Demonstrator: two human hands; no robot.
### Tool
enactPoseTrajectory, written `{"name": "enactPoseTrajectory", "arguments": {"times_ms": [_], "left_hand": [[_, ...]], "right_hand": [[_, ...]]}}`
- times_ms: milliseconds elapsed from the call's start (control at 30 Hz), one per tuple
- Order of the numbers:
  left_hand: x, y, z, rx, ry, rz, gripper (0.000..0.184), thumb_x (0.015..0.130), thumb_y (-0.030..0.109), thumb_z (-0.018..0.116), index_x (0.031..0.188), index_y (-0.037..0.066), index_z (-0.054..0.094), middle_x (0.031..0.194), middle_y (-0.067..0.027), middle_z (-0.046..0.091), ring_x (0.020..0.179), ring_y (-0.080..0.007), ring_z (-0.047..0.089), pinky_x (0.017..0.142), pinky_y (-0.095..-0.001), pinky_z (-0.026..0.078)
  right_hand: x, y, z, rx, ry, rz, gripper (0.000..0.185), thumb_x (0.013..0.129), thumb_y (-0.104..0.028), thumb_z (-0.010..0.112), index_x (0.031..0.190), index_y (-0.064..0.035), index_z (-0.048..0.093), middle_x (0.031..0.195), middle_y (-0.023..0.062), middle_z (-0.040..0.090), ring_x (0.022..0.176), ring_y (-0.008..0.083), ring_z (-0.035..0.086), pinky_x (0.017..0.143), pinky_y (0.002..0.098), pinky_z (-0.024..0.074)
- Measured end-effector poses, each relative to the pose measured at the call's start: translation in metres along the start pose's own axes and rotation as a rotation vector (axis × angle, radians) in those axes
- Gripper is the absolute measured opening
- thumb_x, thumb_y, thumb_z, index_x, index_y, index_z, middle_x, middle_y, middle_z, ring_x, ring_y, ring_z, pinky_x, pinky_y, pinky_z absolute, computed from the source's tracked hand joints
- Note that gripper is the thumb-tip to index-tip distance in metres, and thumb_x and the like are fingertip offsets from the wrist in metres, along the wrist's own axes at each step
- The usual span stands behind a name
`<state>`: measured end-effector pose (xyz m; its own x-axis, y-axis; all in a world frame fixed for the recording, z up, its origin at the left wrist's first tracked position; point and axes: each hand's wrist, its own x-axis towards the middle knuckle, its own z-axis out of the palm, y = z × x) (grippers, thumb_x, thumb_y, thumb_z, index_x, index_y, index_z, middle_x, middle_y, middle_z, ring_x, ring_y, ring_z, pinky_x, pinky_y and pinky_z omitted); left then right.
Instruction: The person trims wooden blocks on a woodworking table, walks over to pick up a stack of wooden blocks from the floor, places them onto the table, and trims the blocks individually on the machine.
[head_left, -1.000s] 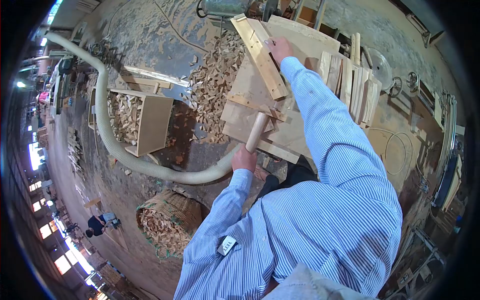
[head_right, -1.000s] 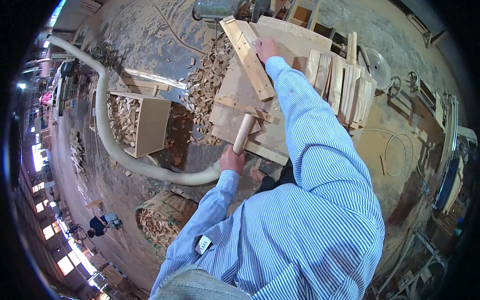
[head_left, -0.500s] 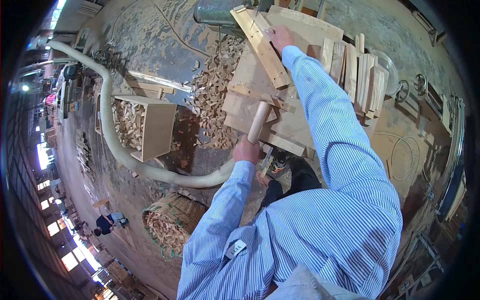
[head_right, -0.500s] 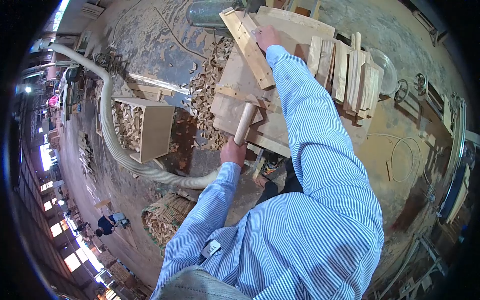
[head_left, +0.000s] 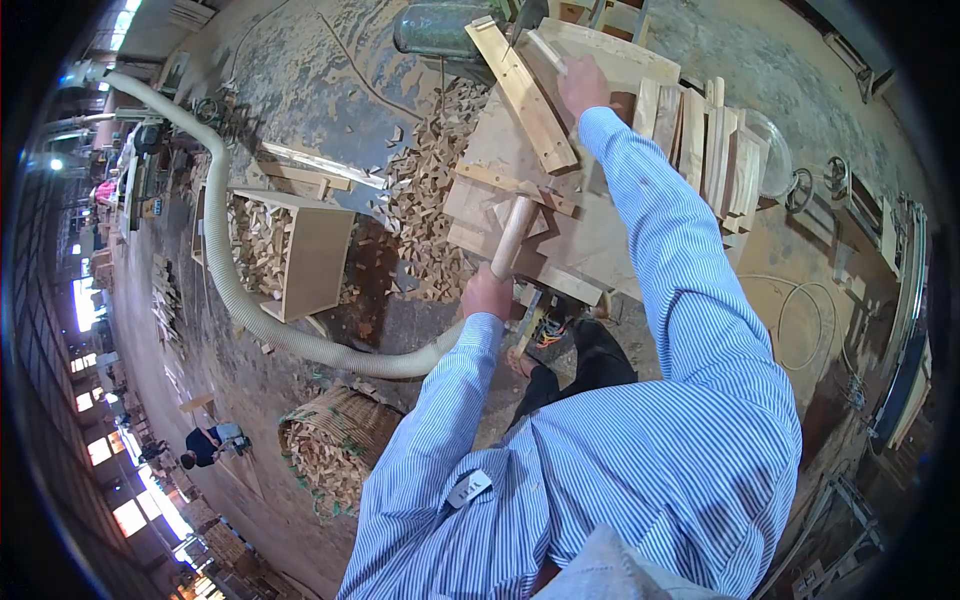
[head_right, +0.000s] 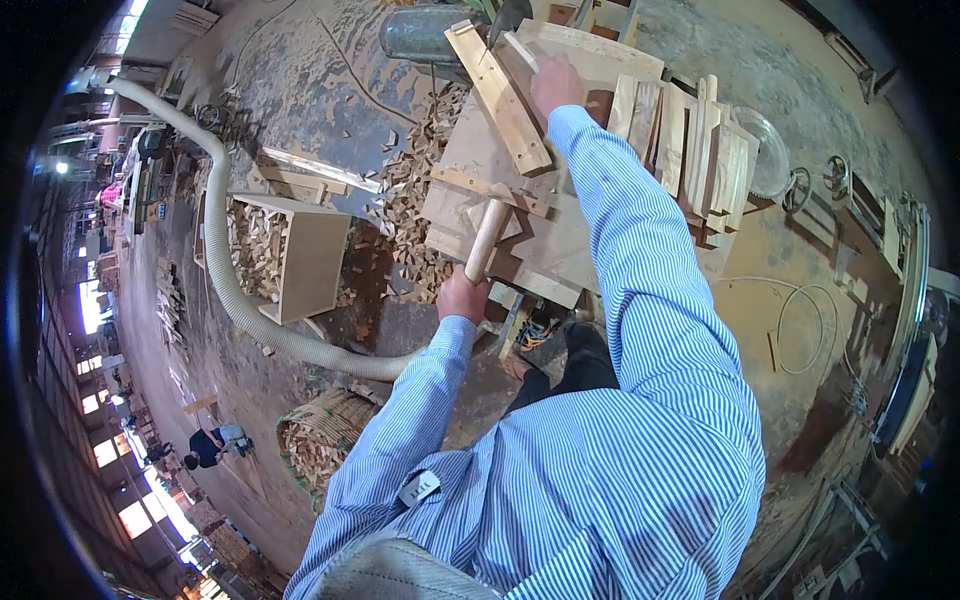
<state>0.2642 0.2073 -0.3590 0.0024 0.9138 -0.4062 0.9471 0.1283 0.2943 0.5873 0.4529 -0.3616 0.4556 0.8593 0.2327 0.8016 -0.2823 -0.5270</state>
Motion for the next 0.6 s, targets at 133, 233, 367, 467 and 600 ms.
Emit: {"name": "enactPoseTrajectory", "arguments": {"times_ms": [133,233,367,467,600], "left_hand": [[-0.013,-0.016,-0.002,0.009,0.039,0.053,0.034,0.087,0.034,0.071,0.099,0.003,0.062,0.094,-0.0249,0.072,0.091,-0.0452,0.069,0.083,-0.0556,0.054],[-0.027,-0.031,-0.003,0.008,-0.007,0.03,0.034,0.087,0.033,0.073,0.1,0.003,0.062,0.094,-0.0249,0.072,0.093,-0.0453,0.069,0.083,-0.0557,0.054],[-0.043,-0.054,-0.003,0.017,-0.025,0.033,0.035,0.087,0.032,0.074,0.103,0.004,0.062,0.097,-0.0248,0.072,0.095,-0.0449,0.069,0.084,-0.0543,0.055],[-0.056,-0.068,-0.005,0.019,-0.054,0.001,0.034,0.088,0.032,0.072,0.103,0.004,0.062,0.099,-0.0245,0.072,0.096,-0.044,0.069,0.085,-0.054,0.055],[-0.069,-0.079,-0.01,-0.014,-0.092,-0.027,0.033,0.088,0.033,0.07,0.102,0.004,0.062,0.1,-0.0247,0.072,0.096,-0.0442,0.069,0.085,-0.0538,0.055]], "right_hand": [[-0.041,-0.024,-0.018,0.067,-0.092,-0.046,0.032,0.09,-0.032,0.07,0.109,-0.0069,0.075,0.116,0.0242,0.065,0.106,0.0424,0.064,0.092,0.0518,0.0521],[-0.051,-0.019,0.014,0.033,0.009,0.074,0.031,0.091,-0.034,0.07,0.108,-0.0093,0.077,0.112,0.0241,0.068,0.105,0.042,0.065,0.094,0.0505,0.0516],[-0.06,-0.026,0.039,0.161,-0.096,0.129,0.029,0.091,-0.035,0.069,0.104,-0.0118,0.079,0.105,0.0225,0.072,0.102,0.0408,0.067,0.094,0.0496,0.0519],[-0.064,-0.035,0.051,0.207,-0.065,0.111,0.028,0.09,-0.036,0.068,0.101,-0.0138,0.081,0.1,0.0201,0.074,0.098,0.0396,0.069,0.092,0.0497,0.0527],[-0.056,-0.048,0.054,0.199,-0.126,0.072,0.029,0.09,-0.037,0.069,0.103,-0.0148,0.081,0.101,0.0199,0.074,0.096,0.0394,0.07,0.09,0.0494,0.0537]]}}
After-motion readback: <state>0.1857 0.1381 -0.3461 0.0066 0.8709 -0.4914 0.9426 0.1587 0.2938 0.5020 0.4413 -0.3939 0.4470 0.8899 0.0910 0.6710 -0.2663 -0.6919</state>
